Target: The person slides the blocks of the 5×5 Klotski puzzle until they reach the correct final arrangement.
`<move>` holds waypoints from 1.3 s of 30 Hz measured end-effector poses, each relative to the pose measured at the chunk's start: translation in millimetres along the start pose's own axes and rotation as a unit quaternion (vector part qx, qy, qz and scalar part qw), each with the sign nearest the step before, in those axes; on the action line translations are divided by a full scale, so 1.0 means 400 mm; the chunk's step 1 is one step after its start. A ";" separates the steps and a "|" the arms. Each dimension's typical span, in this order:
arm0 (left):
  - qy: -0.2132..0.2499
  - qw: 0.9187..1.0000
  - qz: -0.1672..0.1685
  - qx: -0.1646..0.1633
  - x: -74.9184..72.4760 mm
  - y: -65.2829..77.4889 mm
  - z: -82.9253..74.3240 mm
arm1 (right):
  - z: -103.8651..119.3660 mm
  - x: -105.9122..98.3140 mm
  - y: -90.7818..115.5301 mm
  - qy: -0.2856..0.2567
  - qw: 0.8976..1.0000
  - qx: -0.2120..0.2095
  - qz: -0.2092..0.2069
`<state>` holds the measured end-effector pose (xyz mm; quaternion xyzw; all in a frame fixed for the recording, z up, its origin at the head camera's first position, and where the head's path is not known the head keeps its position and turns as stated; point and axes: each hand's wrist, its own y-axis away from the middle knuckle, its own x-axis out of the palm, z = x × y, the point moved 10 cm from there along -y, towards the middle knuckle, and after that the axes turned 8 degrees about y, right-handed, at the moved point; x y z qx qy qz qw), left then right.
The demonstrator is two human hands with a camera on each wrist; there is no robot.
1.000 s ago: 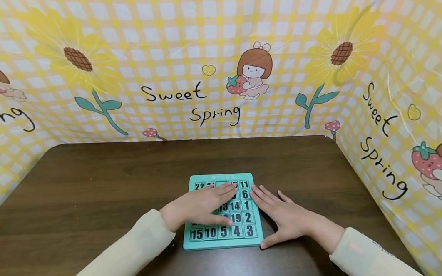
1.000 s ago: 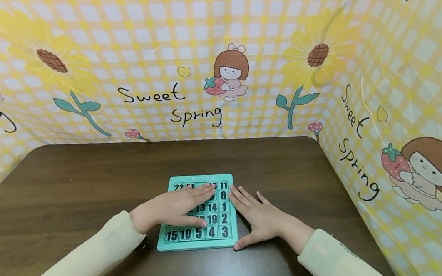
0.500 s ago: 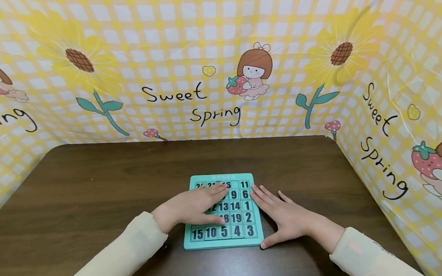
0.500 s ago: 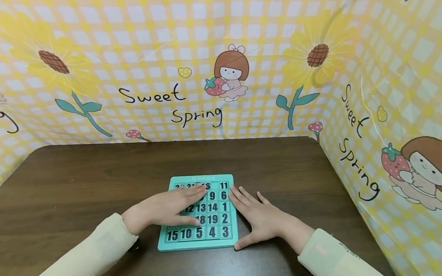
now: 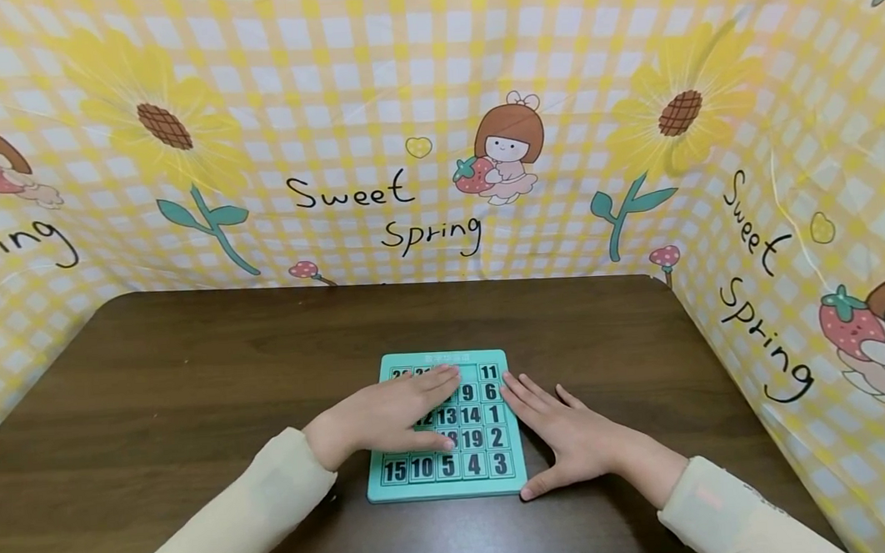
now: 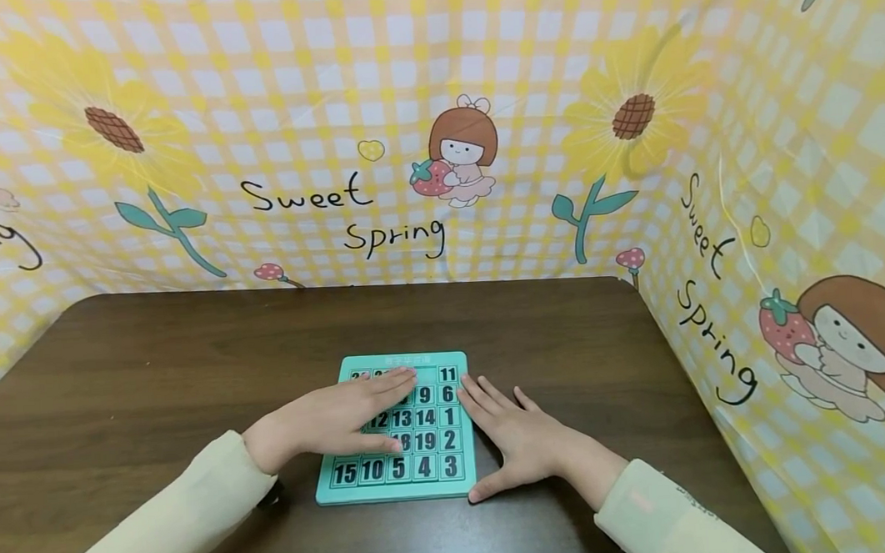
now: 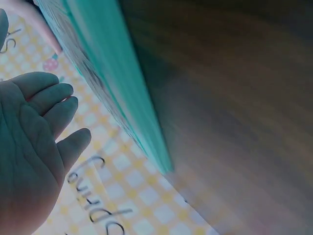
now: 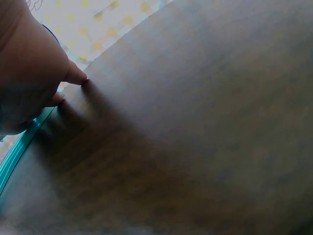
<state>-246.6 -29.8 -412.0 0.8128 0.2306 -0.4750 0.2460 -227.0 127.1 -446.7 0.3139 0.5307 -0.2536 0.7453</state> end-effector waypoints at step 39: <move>-0.005 0.999 0.034 -0.020 0.015 -0.021 -0.012 | 0.001 -0.004 0.003 0.001 1.000 0.000 0.001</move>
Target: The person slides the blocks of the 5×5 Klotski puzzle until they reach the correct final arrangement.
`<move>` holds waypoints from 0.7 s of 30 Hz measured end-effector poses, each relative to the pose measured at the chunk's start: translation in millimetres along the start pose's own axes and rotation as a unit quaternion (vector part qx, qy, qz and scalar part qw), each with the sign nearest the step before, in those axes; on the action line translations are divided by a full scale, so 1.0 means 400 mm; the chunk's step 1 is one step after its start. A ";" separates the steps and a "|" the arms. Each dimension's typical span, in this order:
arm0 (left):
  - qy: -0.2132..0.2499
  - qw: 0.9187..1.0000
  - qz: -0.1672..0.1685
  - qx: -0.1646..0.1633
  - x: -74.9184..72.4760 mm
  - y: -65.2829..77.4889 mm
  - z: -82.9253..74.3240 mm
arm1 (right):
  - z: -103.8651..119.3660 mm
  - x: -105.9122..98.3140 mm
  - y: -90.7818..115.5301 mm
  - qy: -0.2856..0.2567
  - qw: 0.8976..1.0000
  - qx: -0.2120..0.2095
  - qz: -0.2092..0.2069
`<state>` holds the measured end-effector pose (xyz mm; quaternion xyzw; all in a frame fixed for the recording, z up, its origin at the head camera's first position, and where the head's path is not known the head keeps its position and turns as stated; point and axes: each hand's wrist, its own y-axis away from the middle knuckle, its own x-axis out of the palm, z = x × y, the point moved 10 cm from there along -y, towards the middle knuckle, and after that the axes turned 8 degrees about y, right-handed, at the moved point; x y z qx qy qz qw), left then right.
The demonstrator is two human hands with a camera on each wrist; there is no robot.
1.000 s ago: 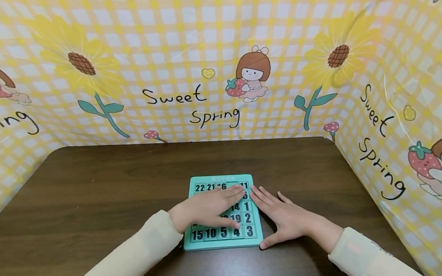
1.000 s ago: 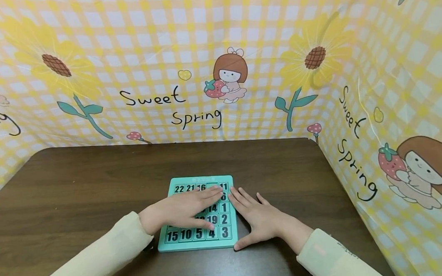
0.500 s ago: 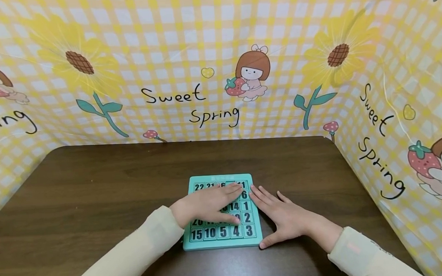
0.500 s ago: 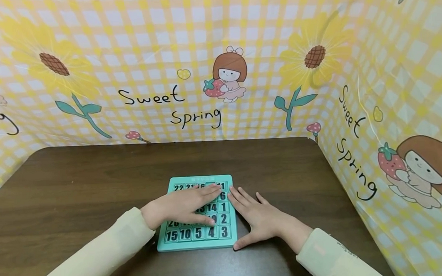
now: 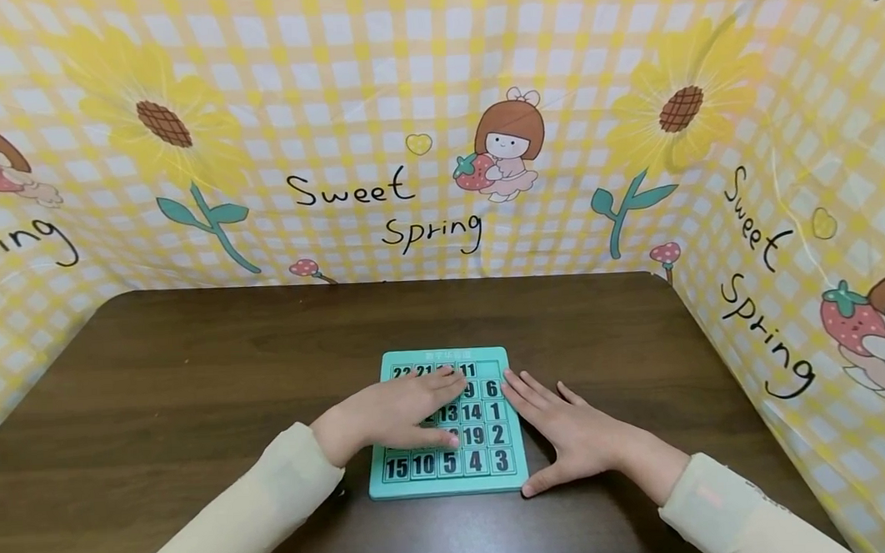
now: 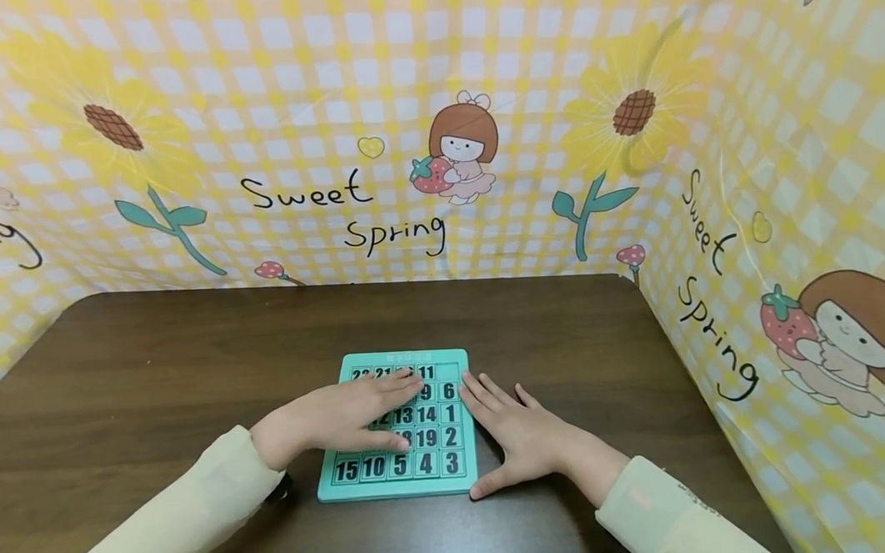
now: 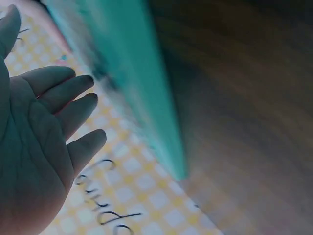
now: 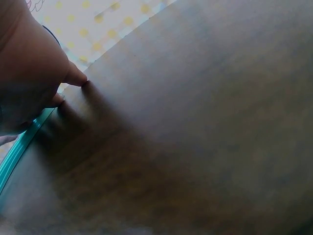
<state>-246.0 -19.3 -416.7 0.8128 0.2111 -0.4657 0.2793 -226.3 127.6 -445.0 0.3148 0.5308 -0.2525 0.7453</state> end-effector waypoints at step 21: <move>-0.028 0.998 0.021 0.058 0.033 -0.036 -0.076 | 0.001 0.001 0.000 -0.001 1.000 -0.003 0.002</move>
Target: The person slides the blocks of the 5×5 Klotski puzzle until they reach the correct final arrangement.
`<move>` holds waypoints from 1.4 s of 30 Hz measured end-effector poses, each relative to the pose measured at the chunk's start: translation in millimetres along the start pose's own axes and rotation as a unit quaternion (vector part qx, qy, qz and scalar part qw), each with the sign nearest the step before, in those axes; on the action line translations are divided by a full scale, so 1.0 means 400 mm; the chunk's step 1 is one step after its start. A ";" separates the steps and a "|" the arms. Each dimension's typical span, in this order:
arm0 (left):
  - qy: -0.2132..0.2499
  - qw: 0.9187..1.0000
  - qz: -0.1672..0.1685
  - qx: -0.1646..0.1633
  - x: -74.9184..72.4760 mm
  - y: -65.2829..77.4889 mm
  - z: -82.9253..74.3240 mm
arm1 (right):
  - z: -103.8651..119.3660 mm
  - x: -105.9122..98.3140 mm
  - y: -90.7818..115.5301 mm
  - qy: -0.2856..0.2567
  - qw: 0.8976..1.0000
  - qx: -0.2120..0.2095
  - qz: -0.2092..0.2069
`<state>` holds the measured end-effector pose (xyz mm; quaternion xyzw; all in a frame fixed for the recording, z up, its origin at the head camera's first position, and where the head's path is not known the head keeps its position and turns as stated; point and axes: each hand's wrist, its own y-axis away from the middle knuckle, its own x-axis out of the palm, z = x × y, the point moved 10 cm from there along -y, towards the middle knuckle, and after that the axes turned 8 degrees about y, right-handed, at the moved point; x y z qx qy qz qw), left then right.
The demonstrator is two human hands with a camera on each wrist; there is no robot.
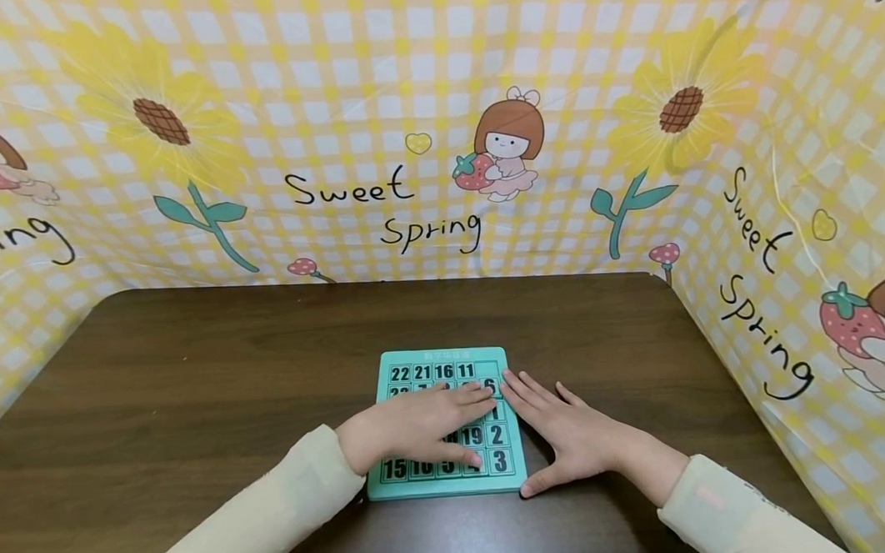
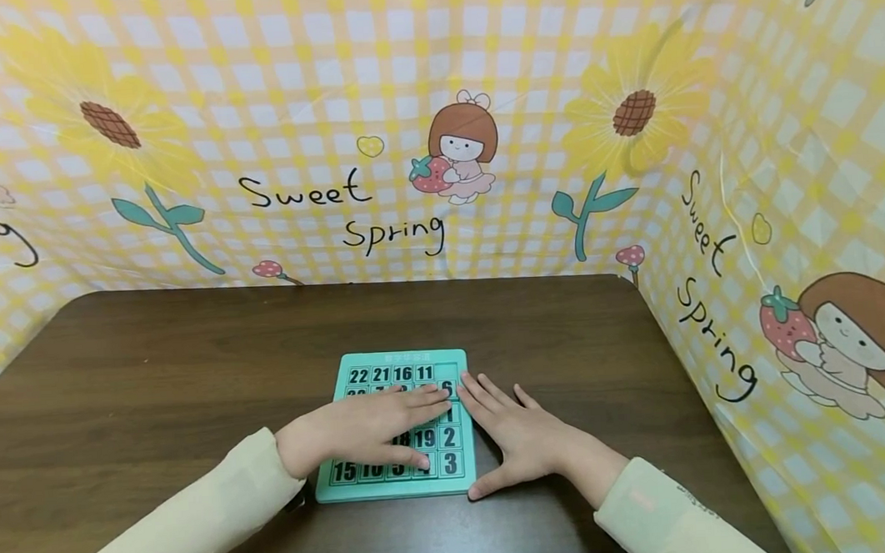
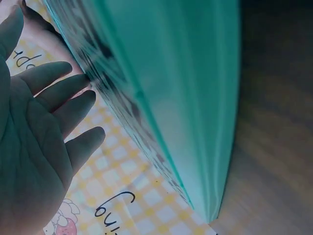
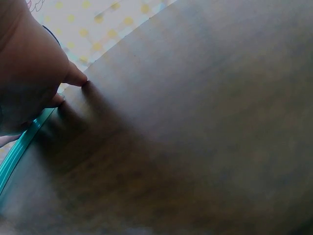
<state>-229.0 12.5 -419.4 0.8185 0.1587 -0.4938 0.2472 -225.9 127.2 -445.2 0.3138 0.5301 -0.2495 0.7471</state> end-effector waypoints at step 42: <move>-0.066 0.996 -0.012 0.060 0.032 0.032 -0.049 | -0.001 0.003 -0.001 -0.001 1.000 0.000 -0.002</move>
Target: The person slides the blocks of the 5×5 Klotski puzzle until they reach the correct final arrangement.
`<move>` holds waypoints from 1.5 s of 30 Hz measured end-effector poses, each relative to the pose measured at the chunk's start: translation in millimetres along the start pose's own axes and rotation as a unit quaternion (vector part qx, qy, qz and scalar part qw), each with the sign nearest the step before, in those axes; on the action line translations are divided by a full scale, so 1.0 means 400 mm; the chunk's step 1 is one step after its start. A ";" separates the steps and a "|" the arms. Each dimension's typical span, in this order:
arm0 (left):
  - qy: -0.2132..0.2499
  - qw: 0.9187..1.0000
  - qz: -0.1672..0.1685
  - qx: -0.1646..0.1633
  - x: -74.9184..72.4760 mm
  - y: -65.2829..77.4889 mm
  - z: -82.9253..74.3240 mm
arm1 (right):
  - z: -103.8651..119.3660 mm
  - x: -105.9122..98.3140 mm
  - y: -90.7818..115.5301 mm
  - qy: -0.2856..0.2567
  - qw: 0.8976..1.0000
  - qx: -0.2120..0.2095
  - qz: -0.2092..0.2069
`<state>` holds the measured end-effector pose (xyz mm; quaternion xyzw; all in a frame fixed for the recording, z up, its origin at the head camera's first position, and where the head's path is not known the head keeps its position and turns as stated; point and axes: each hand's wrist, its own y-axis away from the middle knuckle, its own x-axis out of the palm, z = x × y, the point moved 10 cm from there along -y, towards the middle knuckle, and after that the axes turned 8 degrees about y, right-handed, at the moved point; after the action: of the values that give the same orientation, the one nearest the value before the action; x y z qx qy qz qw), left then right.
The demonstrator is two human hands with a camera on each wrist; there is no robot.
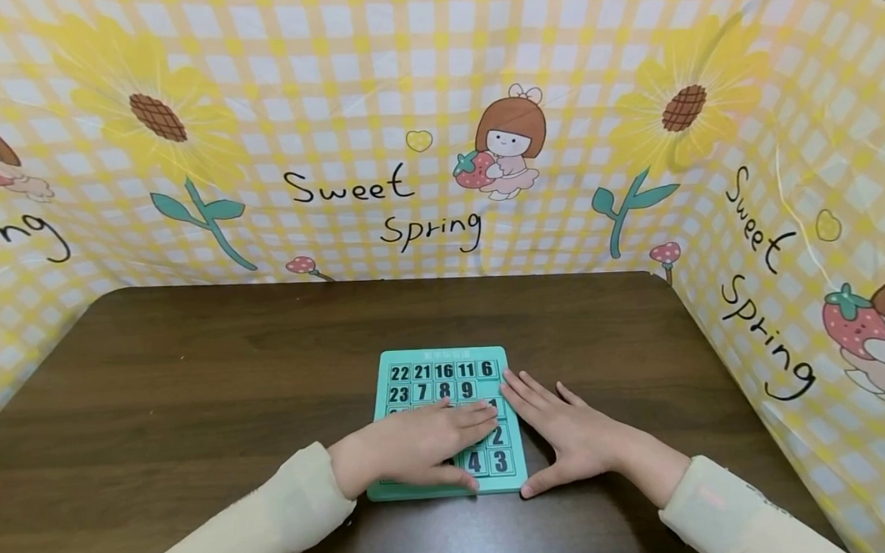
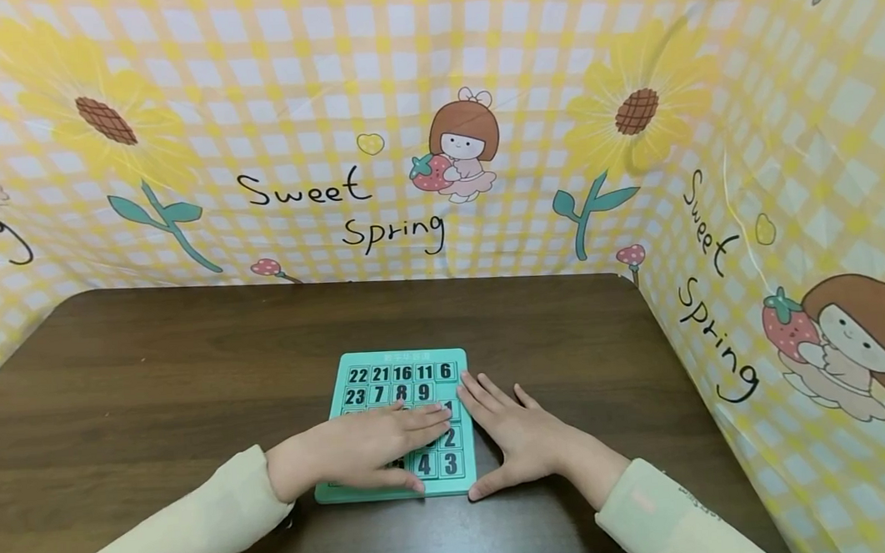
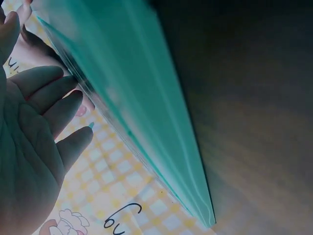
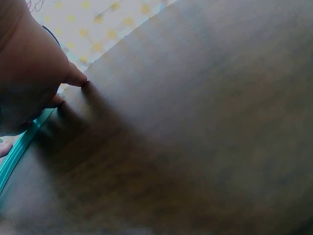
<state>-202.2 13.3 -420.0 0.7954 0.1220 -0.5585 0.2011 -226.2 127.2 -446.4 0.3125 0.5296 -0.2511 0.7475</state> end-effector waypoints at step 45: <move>-0.066 0.997 -0.005 0.034 0.019 0.035 -0.035 | -0.006 0.002 0.000 0.008 1.000 0.000 -0.001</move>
<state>-182.0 6.8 -420.5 0.7624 0.0931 -0.6150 0.1785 -227.3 129.1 -447.7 0.3137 0.5364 -0.2493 0.7428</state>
